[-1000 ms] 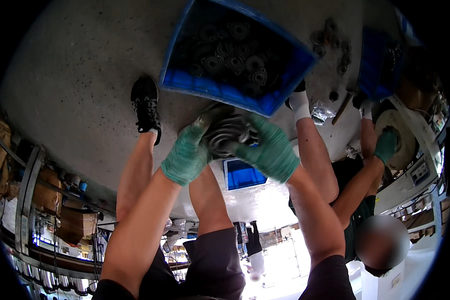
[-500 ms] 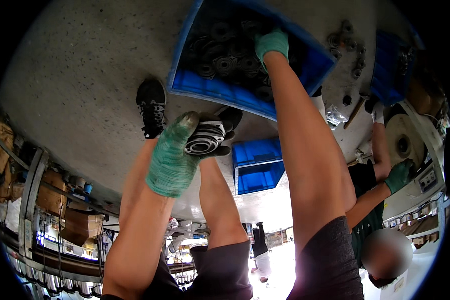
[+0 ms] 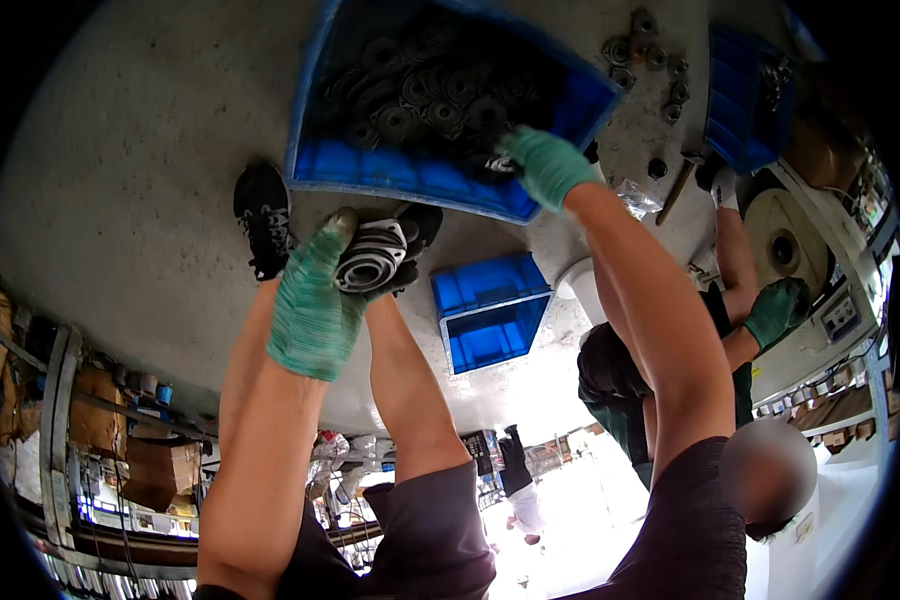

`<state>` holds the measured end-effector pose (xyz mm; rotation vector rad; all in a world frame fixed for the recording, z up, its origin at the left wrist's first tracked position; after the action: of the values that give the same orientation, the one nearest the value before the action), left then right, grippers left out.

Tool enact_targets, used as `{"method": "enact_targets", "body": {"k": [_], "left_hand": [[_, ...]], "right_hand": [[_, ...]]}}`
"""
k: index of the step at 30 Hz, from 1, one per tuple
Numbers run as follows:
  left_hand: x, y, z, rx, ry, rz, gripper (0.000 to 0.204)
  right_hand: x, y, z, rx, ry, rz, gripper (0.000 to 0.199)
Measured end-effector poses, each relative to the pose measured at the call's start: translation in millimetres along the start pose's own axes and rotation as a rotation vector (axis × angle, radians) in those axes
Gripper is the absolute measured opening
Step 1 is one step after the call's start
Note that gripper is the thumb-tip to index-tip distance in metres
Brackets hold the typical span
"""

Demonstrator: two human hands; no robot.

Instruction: The person picks up metal rings and washers from blue bins and places them onto a metal rack with black circular fixtures. They handle the parts by hand, stacking them in the fixtures and occasionally moving between bins and the rack.

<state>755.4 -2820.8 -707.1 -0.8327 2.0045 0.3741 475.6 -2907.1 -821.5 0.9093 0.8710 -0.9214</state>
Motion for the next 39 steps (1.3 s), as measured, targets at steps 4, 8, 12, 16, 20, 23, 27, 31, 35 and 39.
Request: {"method": "enact_targets", "body": {"k": [4, 8, 12, 16, 20, 23, 27, 31, 35, 39], "left_hand": [[-1.0, 2.3, -10.1, 0.037, 0.014, 0.000, 0.045], [1.4, 0.7, -14.9, 0.048, 0.027, -0.018, 0.044], [2.9, 12.6, -1.4, 0.012, 0.003, 0.014, 0.042], [4.5, 13.8, -13.4, -0.042, 0.014, -0.014, 0.037], [2.9, 14.9, -12.4, -0.071, 0.003, -0.021, 0.037], [3.6, 14.6, -12.0, -0.062, 0.026, -0.030, 0.036], [2.5, 15.1, -8.9, -0.063, 0.003, -0.036, 0.034], [2.6, 13.4, -9.8, -0.023, -0.010, -0.038, 0.034], [4.3, 6.1, -13.0, -0.027, 0.005, -0.065, 0.035], [2.0, 0.5, -9.2, 0.022, -0.081, -0.043, 0.042]], "right_hand": [[3.3, 23.0, -23.9, -0.145, 0.058, -0.049, 0.047], [7.6, 31.1, -9.7, -0.287, -0.253, -0.089, 0.045], [23.0, 43.0, -14.4, -0.359, -0.157, -0.037, 0.047], [33.8, 35.2, -12.5, -0.386, -0.086, -0.063, 0.047], [32.3, 38.5, -6.3, -0.452, -0.042, -0.024, 0.046], [30.7, 36.5, -16.6, -0.485, -0.008, 0.036, 0.044], [29.6, 36.3, -24.9, -0.520, 0.028, 0.122, 0.042], [29.9, 46.6, -32.5, -0.536, 0.052, 0.127, 0.042], [48.7, 47.5, -43.3, -0.624, 0.059, 0.148, 0.039], [53.2, 47.2, -52.1, -0.655, 0.078, 0.163, 0.036]]}}
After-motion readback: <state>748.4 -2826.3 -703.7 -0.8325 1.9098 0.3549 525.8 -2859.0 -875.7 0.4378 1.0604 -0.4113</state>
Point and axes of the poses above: each hand's wrist, its own x-axis towards the middle knuckle, its own z-axis out of the back of the hand, y = z × x, the point moved 6 cm from there along x, towards the middle knuckle, and after that the axes turned 9 degrees about y, right-handed, at the moved point
